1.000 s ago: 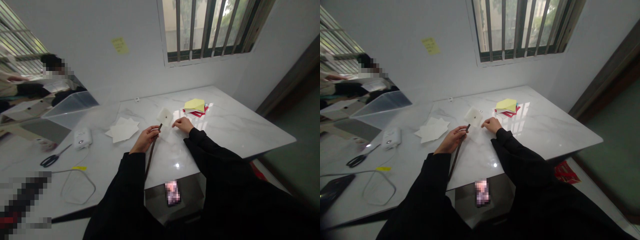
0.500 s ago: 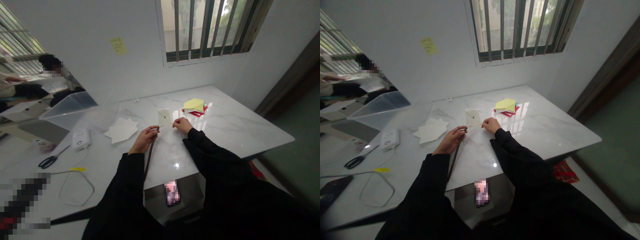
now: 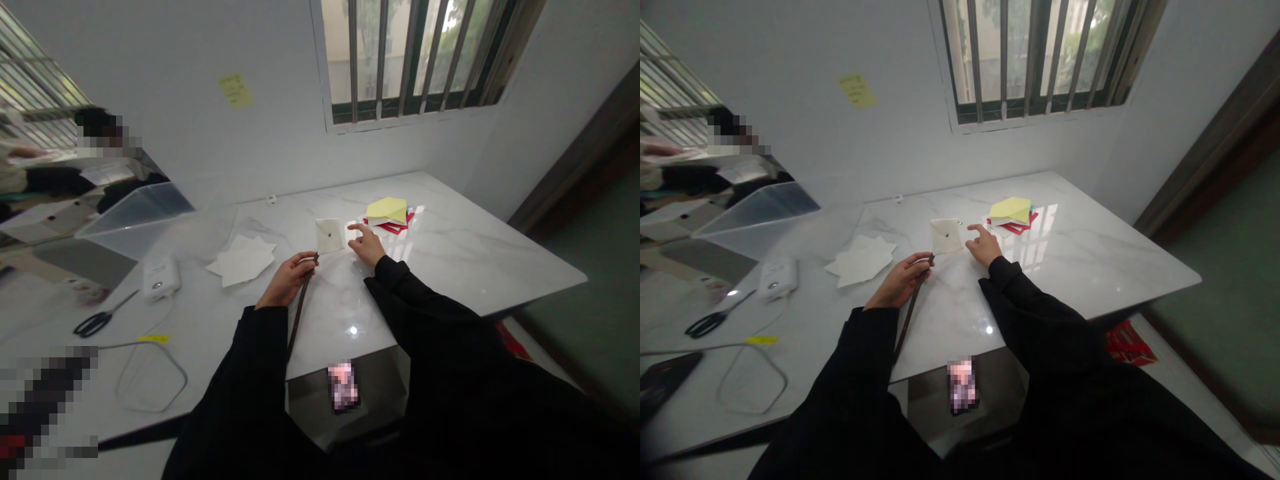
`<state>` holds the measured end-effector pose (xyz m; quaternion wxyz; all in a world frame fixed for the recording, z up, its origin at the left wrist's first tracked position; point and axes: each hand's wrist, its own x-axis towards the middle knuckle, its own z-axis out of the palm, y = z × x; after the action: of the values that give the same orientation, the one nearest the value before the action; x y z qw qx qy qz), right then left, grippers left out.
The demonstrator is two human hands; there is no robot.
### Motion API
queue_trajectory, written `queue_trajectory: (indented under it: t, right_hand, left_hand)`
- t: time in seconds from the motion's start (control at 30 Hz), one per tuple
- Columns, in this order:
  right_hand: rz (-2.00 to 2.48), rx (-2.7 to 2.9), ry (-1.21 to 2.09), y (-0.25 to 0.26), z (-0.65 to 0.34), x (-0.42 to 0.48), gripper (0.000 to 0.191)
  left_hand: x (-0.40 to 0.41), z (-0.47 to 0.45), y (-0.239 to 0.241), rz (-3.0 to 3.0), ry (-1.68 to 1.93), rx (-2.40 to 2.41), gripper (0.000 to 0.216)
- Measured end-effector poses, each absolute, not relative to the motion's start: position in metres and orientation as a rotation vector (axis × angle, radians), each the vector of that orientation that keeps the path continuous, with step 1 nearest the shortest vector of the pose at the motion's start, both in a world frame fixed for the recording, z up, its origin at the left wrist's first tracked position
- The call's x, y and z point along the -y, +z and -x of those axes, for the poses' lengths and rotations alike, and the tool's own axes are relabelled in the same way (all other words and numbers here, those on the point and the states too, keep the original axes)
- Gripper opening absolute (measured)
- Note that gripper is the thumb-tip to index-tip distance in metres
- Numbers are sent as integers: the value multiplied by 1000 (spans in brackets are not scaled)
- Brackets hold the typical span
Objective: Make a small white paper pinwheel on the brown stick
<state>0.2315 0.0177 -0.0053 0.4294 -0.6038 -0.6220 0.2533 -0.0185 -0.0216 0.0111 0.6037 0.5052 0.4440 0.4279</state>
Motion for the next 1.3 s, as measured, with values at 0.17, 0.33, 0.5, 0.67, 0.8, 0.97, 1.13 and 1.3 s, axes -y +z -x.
queue_trajectory:
  t: [0.17, 0.33, 0.5, 0.67, 0.8, 0.97, 1.13, 1.3]
  right_hand:
    - [1464, 1581, 615, -5, -232, -18, 65]
    - [1598, 1627, 645, -5, -232, -19, 51]
    - [1635, 1631, 671, -3, -230, -18, 65]
    - [1397, 1942, 968, -3, -230, -19, 28]
    - [1400, 1882, 967, -4, -229, -20, 27]
    - [1440, 1817, 920, -5, -227, -20, 23]
    - [1504, 1619, 853, -9, -229, -23, 39]
    - [1525, 1478, 737, -16, -234, -27, 70]
  left_hand:
    - [21, 19, 10, -1197, 969, -1022, 46]
    - [21, 20, 9, -1153, 978, -1010, 46]
    - [22, 17, 12, -1104, 1025, -1011, 44]
    - [26, 13, 20, -1054, 1101, -1012, 45]
    - [27, 11, 23, -1020, 1123, -1012, 45]
    - [27, 12, 22, -1010, 1112, -1007, 45]
    - [24, 14, 17, -1037, 1096, -1008, 44]
    - [22, 15, 13, -1079, 1078, -1020, 43]
